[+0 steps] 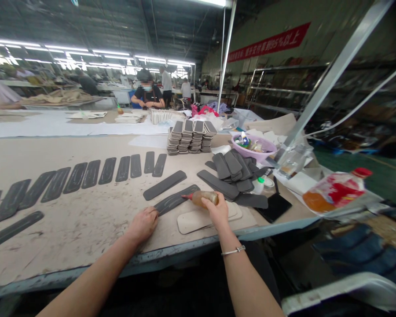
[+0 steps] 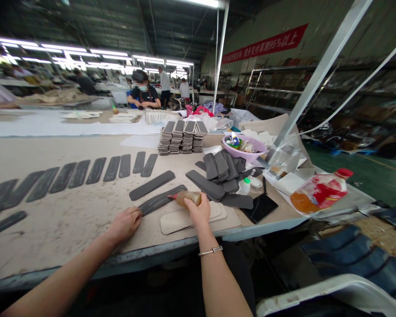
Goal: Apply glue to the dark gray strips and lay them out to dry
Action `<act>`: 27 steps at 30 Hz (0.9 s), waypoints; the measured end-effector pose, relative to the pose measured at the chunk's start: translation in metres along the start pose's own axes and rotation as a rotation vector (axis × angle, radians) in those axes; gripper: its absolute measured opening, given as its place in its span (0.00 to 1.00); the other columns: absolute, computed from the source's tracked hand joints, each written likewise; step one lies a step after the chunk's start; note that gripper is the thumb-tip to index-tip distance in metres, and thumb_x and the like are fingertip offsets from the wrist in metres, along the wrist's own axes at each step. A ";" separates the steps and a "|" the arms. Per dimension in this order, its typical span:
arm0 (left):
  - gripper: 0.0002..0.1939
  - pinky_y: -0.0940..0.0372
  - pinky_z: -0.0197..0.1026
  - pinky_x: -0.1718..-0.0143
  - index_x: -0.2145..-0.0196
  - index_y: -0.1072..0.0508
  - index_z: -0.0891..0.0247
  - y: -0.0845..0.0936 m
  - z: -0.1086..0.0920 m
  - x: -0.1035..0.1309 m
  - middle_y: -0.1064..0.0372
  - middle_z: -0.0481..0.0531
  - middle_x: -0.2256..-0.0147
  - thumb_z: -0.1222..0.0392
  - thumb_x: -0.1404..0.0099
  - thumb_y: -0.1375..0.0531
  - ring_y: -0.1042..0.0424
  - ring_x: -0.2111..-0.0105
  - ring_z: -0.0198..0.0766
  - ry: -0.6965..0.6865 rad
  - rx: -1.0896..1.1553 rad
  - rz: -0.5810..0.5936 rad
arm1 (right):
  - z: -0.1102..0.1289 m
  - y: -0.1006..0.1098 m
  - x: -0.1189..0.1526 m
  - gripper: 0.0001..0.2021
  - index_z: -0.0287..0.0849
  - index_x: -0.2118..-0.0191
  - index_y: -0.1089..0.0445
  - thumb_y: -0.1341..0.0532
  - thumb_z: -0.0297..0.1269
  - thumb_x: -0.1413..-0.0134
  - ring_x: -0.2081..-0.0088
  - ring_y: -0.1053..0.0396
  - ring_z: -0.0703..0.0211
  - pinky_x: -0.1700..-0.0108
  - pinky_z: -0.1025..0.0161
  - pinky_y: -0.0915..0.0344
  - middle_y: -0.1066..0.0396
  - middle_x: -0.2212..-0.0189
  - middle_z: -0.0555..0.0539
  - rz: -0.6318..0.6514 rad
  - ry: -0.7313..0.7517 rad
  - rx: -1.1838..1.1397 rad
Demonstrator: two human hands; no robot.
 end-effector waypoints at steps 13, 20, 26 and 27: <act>0.12 0.39 0.42 0.55 0.66 0.28 0.66 -0.003 0.002 0.001 0.32 0.57 0.63 0.64 0.36 0.51 0.33 0.61 0.42 -0.001 -0.027 -0.018 | 0.005 0.020 -0.004 0.23 0.44 0.59 0.33 0.35 0.48 0.63 0.64 0.33 0.51 0.61 0.57 0.37 0.31 0.66 0.47 -0.062 -0.020 0.104; 0.12 0.38 0.45 0.57 0.67 0.29 0.67 0.001 0.001 0.004 0.32 0.60 0.65 0.65 0.36 0.52 0.33 0.61 0.44 -0.046 -0.013 -0.020 | 0.018 0.007 0.002 0.23 0.44 0.60 0.33 0.34 0.49 0.63 0.78 0.37 0.61 0.79 0.66 0.41 0.32 0.74 0.52 -0.016 -0.142 -0.232; 0.08 0.37 0.40 0.59 0.68 0.29 0.64 0.020 0.022 0.029 0.32 0.56 0.64 0.64 0.38 0.49 0.32 0.63 0.40 0.068 -0.070 -0.008 | 0.009 0.018 -0.014 0.22 0.44 0.69 0.36 0.28 0.41 0.74 0.86 0.46 0.71 0.89 0.73 0.55 0.37 0.78 0.57 -0.234 -0.330 -0.671; 0.09 0.37 0.40 0.58 0.67 0.29 0.64 0.026 0.031 0.038 0.33 0.56 0.64 0.64 0.37 0.49 0.33 0.62 0.40 0.093 -0.081 -0.015 | 0.007 0.019 -0.017 0.22 0.44 0.70 0.37 0.28 0.40 0.74 0.87 0.48 0.71 0.90 0.74 0.56 0.38 0.80 0.58 -0.243 -0.320 -0.710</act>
Point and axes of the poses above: each hand's wrist, its own x-axis away from the middle knuckle, its own y-axis out of the back of the hand, z = x × y, the point moved 2 cm from there along -x, towards the middle knuckle
